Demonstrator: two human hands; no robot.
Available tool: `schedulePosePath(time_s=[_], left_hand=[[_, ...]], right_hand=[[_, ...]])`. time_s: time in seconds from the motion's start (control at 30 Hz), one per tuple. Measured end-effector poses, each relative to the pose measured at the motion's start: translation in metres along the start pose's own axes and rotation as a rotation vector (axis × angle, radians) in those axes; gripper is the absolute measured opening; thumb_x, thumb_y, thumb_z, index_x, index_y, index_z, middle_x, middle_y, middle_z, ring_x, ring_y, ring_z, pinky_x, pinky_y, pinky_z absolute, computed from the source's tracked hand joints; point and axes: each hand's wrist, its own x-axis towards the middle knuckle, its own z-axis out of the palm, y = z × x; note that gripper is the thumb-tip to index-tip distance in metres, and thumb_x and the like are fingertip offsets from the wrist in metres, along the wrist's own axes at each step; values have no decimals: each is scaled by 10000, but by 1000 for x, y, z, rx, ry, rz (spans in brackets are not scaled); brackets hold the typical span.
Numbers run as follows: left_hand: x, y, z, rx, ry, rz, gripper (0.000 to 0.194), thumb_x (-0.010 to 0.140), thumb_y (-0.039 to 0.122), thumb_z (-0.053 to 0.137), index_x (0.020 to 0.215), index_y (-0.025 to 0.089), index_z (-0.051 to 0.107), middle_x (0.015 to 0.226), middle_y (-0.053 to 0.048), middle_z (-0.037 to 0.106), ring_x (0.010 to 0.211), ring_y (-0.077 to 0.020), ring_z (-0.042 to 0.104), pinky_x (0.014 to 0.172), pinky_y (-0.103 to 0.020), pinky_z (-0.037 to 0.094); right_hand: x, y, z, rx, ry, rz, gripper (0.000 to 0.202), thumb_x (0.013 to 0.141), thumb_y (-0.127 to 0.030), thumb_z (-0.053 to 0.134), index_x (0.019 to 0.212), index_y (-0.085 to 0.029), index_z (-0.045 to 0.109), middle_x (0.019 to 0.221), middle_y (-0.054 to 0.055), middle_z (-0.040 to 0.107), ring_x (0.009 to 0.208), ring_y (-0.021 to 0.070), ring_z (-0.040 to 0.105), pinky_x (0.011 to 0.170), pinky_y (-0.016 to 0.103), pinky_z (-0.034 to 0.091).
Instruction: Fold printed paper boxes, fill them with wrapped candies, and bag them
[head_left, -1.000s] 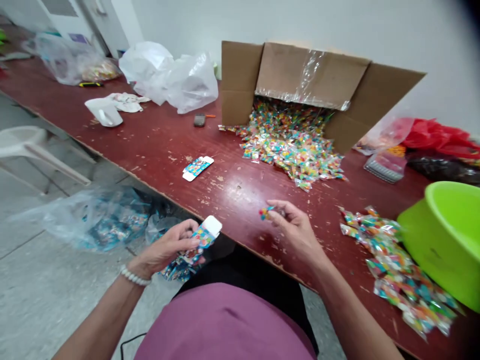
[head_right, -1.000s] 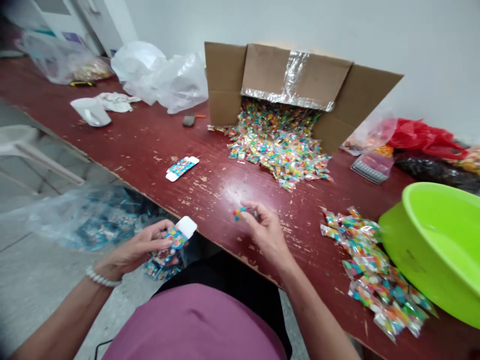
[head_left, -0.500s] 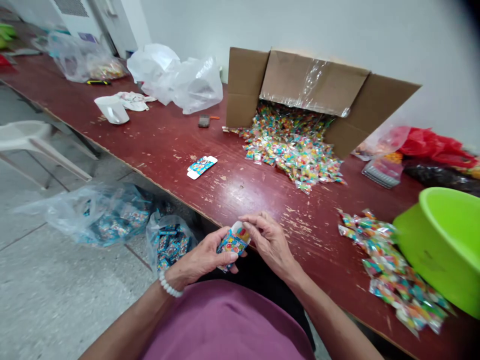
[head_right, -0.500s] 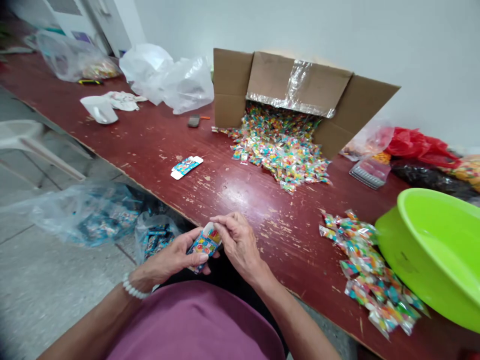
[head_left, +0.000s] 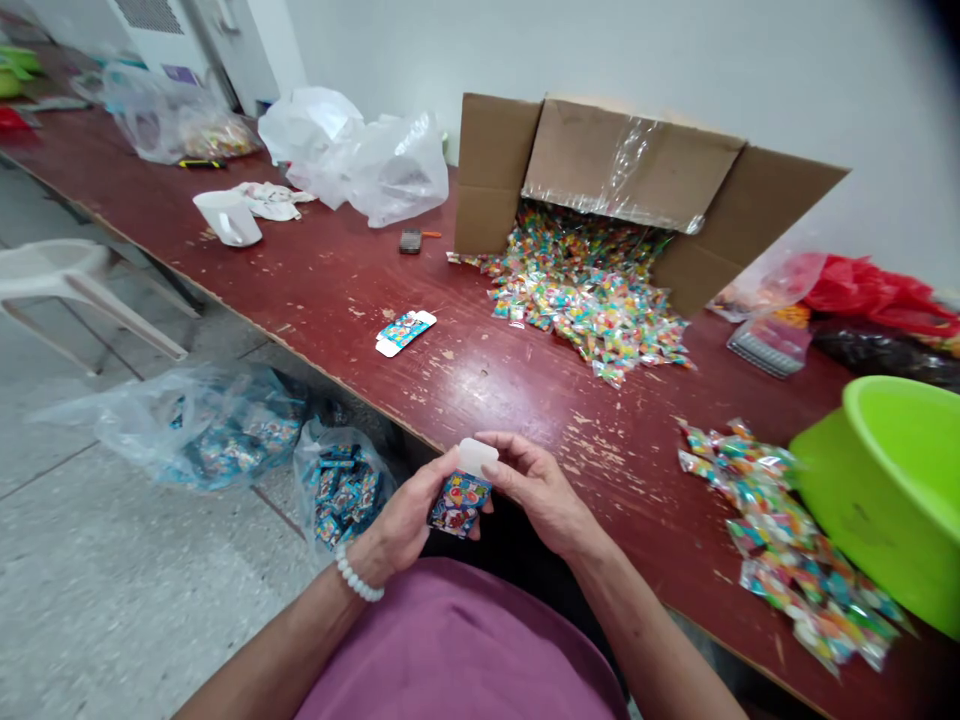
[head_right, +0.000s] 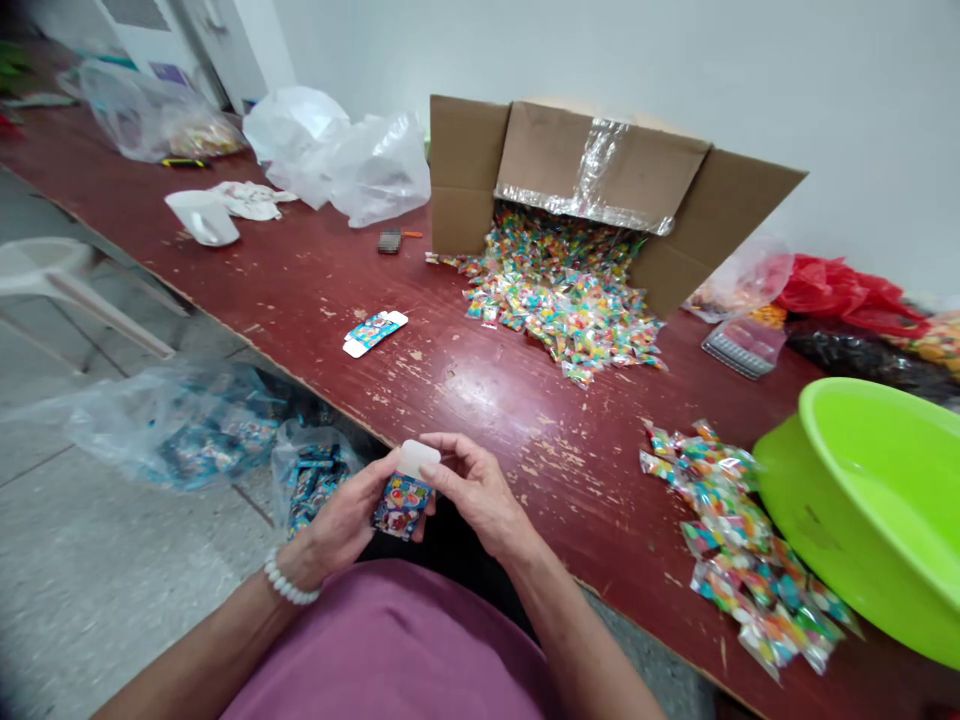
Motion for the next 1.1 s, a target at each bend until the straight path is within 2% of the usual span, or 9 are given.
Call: schedulePosePath(time_s=[0.13, 0.2, 0.3, 0.43, 0.5, 0.57, 0.7, 0.93, 1.1], left_hand=[[-1, -1, 1, 102, 31, 115, 508, 823, 552, 683, 1089, 120, 711, 778, -80, 698, 618, -176, 632, 517, -254, 517], [-1, -1, 0, 117, 44, 156, 485, 815, 546, 700, 1061, 129, 721, 756, -69, 691, 631, -173, 629, 511, -244, 516], [2, 1, -2, 3, 25, 31, 484, 842, 582, 663, 1026, 138, 706, 755, -70, 697, 567, -164, 627, 503, -266, 532], [5, 5, -2, -190, -29, -178, 532, 917, 632, 514, 1034, 139, 675, 740, -67, 680, 506, -168, 623, 468, -303, 546], [6, 6, 0, -202, 12, -180, 479, 944, 576, 504, 1050, 140, 669, 716, -52, 664, 499, -164, 616, 448, -295, 542], [6, 5, 2, -145, 75, -128, 431, 942, 528, 541, 1089, 144, 670, 709, -43, 660, 522, -162, 619, 444, -274, 536], [4, 2, 5, 10, 155, 42, 544, 919, 606, 536, 1208, 162, 663, 732, -54, 681, 615, -174, 645, 481, -242, 533], [3, 0, 1, 48, 140, 61, 715, 851, 733, 528, 1158, 117, 721, 721, -88, 705, 623, -192, 656, 475, -239, 513], [7, 3, -1, -70, 194, -44, 486, 867, 596, 620, 937, 129, 733, 694, -57, 687, 532, -162, 618, 440, -259, 525]], right_hand=[[3, 9, 10, 59, -2, -19, 296, 725, -392, 839, 935, -227, 711, 791, -16, 669, 546, 111, 561, 470, 237, 461], [5, 13, 11, -6, 67, -110, 231, 728, -403, 833, 797, -216, 715, 811, -6, 671, 535, 114, 562, 474, 260, 472], [7, 14, 5, -345, 214, -369, 141, 803, -381, 779, 774, -246, 750, 845, 23, 720, 643, 165, 639, 609, 321, 527], [6, 10, -6, -805, 101, -601, 114, 892, -350, 694, 896, -281, 784, 889, 53, 779, 874, 234, 703, 849, 402, 513], [4, 9, -6, -817, 76, -556, 163, 925, -355, 647, 888, -261, 775, 917, 62, 780, 860, 222, 709, 837, 388, 518], [5, 10, -4, -686, 113, -402, 192, 916, -383, 650, 859, -231, 752, 867, 57, 767, 734, 188, 701, 724, 340, 538], [10, 9, 1, -347, 113, -126, 254, 769, -427, 791, 861, -199, 726, 701, 4, 727, 560, 139, 636, 554, 265, 508], [12, -1, 8, -215, 57, -92, 249, 751, -424, 805, 795, -187, 742, 789, 32, 761, 551, 123, 609, 527, 265, 509], [3, 4, 9, -356, 49, -247, 167, 854, -377, 719, 893, -221, 761, 984, 51, 736, 746, 153, 655, 645, 288, 539]])
